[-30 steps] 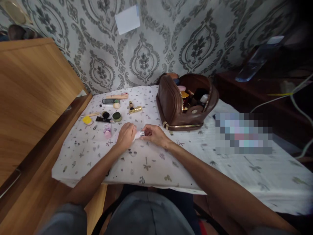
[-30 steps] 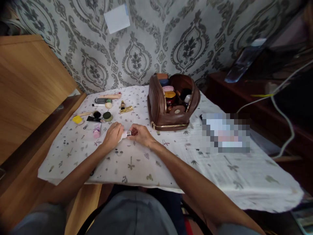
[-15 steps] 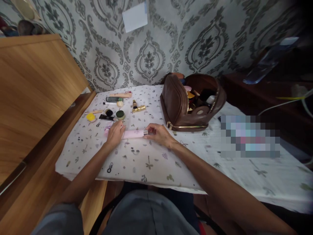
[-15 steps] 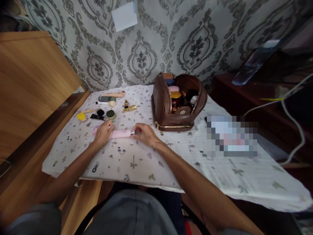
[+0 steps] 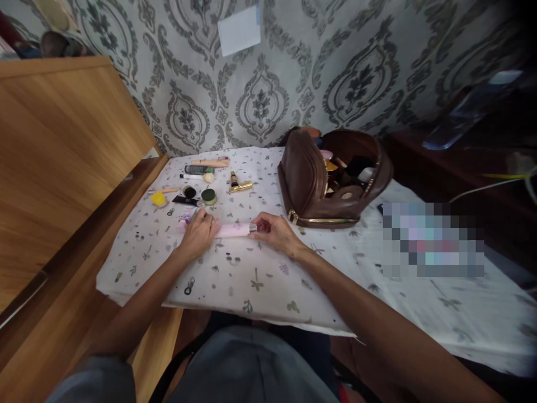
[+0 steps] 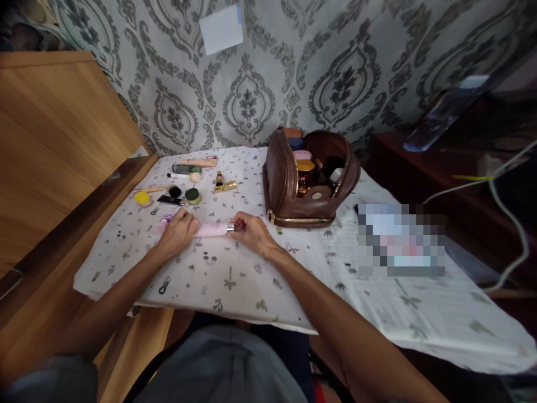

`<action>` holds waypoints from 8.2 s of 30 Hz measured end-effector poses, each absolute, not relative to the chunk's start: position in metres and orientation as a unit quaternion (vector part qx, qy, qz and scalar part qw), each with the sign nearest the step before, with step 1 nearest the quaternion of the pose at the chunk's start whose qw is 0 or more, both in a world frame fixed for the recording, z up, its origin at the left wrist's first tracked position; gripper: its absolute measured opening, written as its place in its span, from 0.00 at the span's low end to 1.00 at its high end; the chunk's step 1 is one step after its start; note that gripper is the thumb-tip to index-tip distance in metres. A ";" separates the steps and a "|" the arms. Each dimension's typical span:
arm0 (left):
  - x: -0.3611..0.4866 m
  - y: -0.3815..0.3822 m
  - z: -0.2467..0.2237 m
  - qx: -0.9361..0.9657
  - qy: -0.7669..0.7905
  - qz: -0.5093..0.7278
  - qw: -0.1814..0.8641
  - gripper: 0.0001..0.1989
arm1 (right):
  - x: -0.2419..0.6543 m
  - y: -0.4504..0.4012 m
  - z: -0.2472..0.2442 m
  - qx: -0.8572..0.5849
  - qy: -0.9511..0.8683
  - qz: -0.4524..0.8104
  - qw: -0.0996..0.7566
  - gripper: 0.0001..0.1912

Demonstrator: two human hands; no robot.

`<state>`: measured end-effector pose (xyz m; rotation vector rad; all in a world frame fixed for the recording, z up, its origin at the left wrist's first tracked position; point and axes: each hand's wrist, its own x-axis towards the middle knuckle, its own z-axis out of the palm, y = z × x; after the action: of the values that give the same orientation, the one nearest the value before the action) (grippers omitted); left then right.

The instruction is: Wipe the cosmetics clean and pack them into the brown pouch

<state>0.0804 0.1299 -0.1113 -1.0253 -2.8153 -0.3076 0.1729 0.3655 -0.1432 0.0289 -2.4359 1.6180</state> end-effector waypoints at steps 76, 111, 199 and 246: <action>0.148 0.152 -0.097 -0.337 -0.936 -0.042 0.093 0.17 | 0.183 0.353 -0.144 0.057 -0.840 0.521 0.138 0.10; 0.160 0.159 -0.091 -0.353 -0.926 -0.021 0.131 0.18 | 0.183 0.350 -0.150 0.105 -0.794 0.568 0.189 0.15; 0.130 0.151 -0.115 -0.368 -0.901 -0.111 0.199 0.18 | 0.181 0.349 -0.144 0.034 -0.774 0.615 0.150 0.17; 0.082 0.155 -0.115 -0.361 -0.914 -0.121 0.140 0.15 | 0.180 0.357 -0.140 0.009 -0.903 0.390 0.178 0.09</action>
<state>0.0821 0.1554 -0.1152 -1.0438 -2.6410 -0.3495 0.1801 0.3571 -0.1397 0.0255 -2.5555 1.1038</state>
